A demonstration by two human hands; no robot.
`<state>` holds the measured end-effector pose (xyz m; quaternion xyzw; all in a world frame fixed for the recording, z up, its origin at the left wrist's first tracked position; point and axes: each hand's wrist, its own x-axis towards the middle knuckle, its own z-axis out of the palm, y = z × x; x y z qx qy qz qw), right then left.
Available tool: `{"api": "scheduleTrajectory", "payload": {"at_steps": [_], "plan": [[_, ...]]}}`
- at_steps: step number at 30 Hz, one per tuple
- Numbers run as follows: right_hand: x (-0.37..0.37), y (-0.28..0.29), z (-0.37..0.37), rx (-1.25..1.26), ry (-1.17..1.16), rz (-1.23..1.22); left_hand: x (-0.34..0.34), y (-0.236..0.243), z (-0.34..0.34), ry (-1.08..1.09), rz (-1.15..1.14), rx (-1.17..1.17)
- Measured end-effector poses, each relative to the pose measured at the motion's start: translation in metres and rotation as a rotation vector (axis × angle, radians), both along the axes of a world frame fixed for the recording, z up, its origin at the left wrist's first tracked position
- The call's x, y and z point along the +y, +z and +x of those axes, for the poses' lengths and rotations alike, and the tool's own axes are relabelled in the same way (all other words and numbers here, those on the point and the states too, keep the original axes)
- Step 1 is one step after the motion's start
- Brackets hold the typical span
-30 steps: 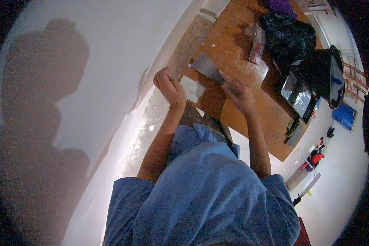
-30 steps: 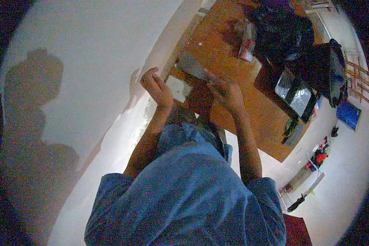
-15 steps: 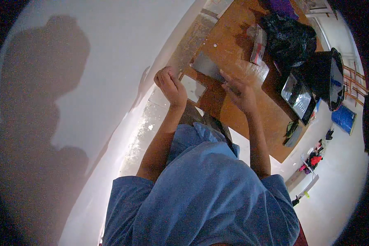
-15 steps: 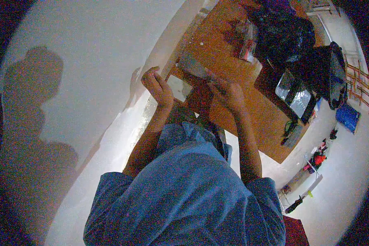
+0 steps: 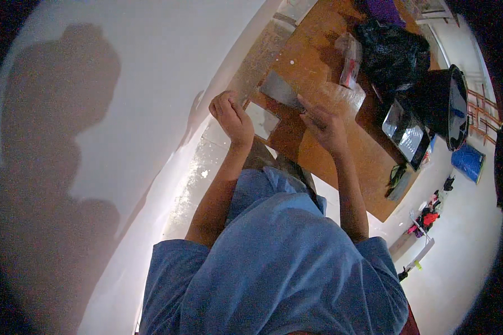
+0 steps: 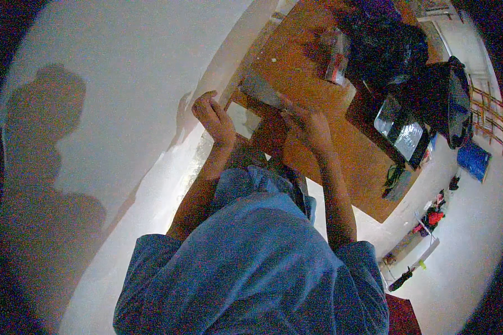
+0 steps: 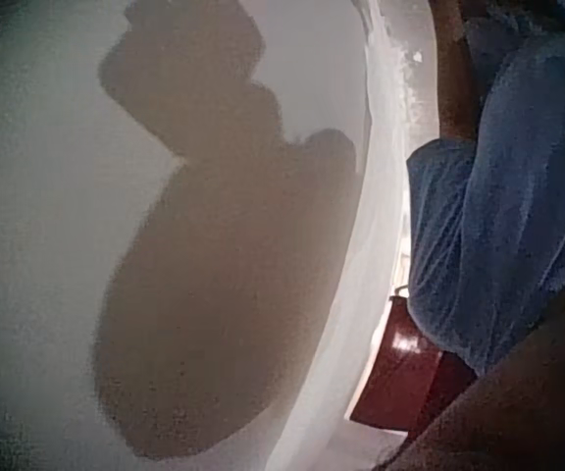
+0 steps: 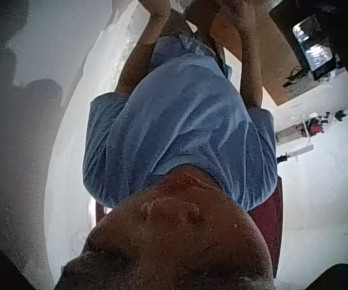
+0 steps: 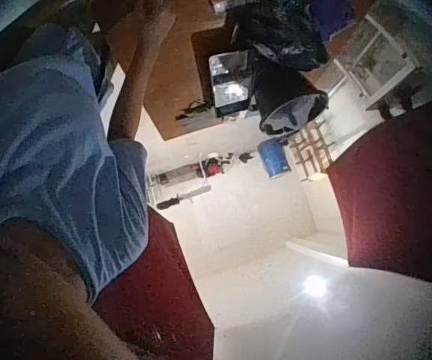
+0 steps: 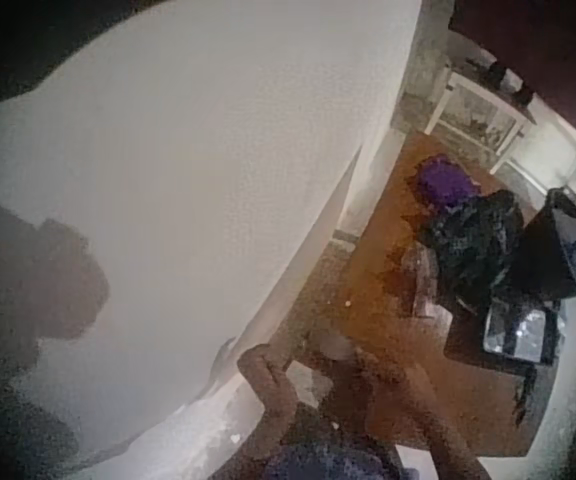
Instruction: Patching a hole in a wall with putty using a putty knife.
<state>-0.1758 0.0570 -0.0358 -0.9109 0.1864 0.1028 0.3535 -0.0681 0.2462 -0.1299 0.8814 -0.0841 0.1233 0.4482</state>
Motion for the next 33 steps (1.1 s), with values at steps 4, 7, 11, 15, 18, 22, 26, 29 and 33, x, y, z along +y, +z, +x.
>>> {"api": "scheduleTrajectory", "payload": {"at_steps": [4,7,11,15,18,22,26,29,33], "plan": [[-0.001,-0.013,-0.004,-0.053,-0.017,-0.122,-0.001,-0.003,-0.001,0.0,-0.024,-0.021],[-0.008,-0.015,-0.005,-0.186,0.073,-0.036,-0.001,-0.005,-0.001,0.004,0.001,-0.027],[-0.002,-0.017,-0.006,-0.218,0.017,-0.016,-0.001,-0.002,-0.001,0.001,-0.018,-0.008],[0.003,0.001,0.002,-0.164,0.027,0.015,0.0,-0.003,0.0,-0.003,0.0,-0.035],[0.005,-0.014,-0.005,-0.138,-0.042,-0.103,-0.002,-0.002,-0.001,-0.007,-0.01,-0.038],[0.003,-0.003,-0.001,0.031,0.009,-0.018,0.0,0.001,0.0,-0.012,0.005,-0.046],[0.004,-0.016,-0.007,-0.111,-0.005,-0.091,-0.002,0.001,0.0,-0.002,-0.012,-0.05],[0.004,-0.011,-0.008,-0.039,-0.032,-0.039,-0.003,0.004,-0.001,-0.001,-0.03,-0.03],[0.015,-0.005,0.0,-0.264,-0.092,-0.011,-0.002,0.002,0.0,0.009,-0.013,-0.056]]}}
